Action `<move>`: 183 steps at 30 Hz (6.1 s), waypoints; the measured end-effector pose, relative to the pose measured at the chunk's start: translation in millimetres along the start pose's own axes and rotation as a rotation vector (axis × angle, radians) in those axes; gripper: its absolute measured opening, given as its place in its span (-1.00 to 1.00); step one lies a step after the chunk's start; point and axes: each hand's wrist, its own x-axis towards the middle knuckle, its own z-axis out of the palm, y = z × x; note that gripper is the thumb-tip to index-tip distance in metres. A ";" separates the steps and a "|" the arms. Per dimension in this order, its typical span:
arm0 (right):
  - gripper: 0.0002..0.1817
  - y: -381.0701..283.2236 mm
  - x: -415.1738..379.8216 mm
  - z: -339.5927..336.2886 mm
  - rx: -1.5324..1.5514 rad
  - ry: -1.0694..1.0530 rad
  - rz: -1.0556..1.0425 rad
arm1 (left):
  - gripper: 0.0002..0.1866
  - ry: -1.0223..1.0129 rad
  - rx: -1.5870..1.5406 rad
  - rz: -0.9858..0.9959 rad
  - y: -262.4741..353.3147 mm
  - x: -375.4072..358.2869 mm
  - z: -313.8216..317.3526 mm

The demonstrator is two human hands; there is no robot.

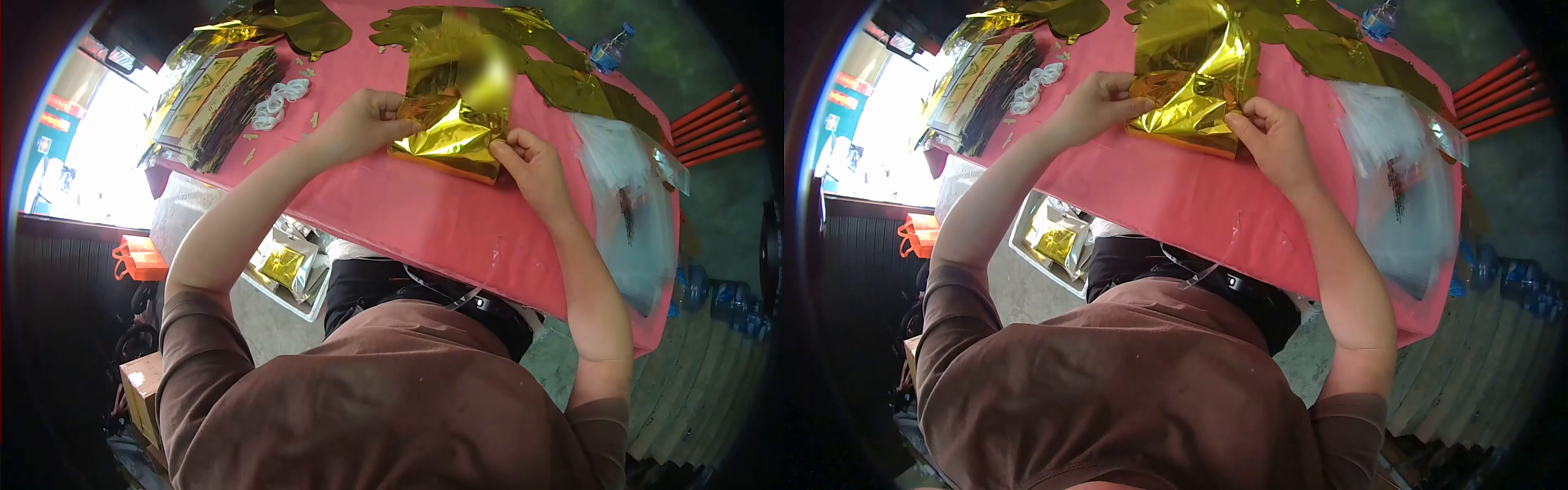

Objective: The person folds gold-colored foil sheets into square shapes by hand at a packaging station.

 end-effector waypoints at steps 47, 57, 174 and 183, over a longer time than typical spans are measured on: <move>-0.57 -9.5 -49.4 24.5 -0.887 -0.401 -0.697 | -0.42 -0.058 0.837 0.483 -29.2 20.9 1.9; -0.53 -11.3 -50.1 25.0 -0.887 -0.451 -0.688 | -0.37 -0.007 0.847 0.505 -30.2 18.1 4.6; -0.31 10.8 0.6 35.0 -1.150 -0.153 -0.368 | -0.67 -0.037 0.708 0.674 -37.5 34.6 -6.8; -0.32 12.0 0.6 35.0 -1.146 -0.155 -0.377 | -0.59 -0.059 0.669 0.694 -40.0 39.0 -7.7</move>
